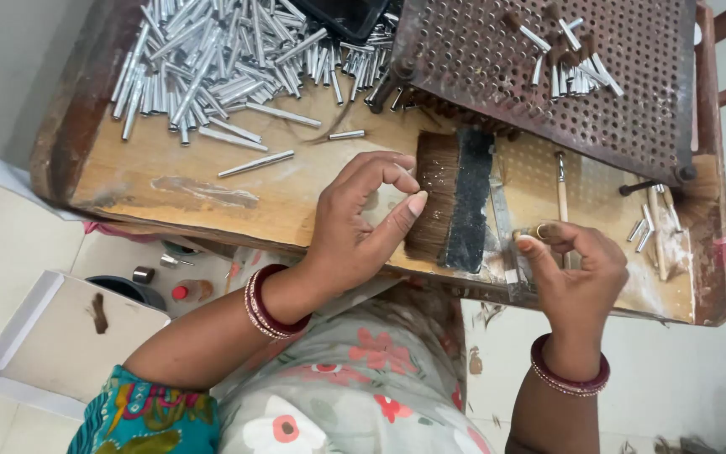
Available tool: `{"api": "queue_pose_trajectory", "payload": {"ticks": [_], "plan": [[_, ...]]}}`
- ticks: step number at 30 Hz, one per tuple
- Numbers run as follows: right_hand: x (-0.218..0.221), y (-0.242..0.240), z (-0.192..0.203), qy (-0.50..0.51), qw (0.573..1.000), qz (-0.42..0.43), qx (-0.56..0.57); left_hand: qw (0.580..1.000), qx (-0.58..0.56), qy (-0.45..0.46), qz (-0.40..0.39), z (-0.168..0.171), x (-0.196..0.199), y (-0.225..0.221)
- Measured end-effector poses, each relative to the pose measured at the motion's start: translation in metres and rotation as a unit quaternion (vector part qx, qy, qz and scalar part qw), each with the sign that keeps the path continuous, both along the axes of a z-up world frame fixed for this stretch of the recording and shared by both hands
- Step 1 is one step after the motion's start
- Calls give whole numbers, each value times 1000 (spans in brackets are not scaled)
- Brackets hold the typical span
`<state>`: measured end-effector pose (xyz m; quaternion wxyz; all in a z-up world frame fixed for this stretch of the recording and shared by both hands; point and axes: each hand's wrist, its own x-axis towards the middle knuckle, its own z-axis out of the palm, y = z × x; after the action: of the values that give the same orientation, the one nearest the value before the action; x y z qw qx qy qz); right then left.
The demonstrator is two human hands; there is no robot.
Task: Assembling cosmetic brushes by inserting brush heads into metal ferrules at a workbench.
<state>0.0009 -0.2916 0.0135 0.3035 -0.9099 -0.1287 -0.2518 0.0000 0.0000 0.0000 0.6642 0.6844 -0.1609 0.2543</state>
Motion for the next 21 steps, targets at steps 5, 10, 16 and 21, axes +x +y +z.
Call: {"api": "queue_pose_trajectory", "payload": {"ticks": [5,10,16,21], "plan": [[3,-2,19,-7,1000,19,-24,1000,16,8,-1,3,-1,-2],[3,0,22,5,999,11,-39,1000,25,14,1,5,-4,-3],[-8,9,-13,-76,954,5,290,998,45,-33,2,17,-21,-31],[-38,39,-29,-140,848,127,496,995,7,-21,-101,27,-36,-63]]}}
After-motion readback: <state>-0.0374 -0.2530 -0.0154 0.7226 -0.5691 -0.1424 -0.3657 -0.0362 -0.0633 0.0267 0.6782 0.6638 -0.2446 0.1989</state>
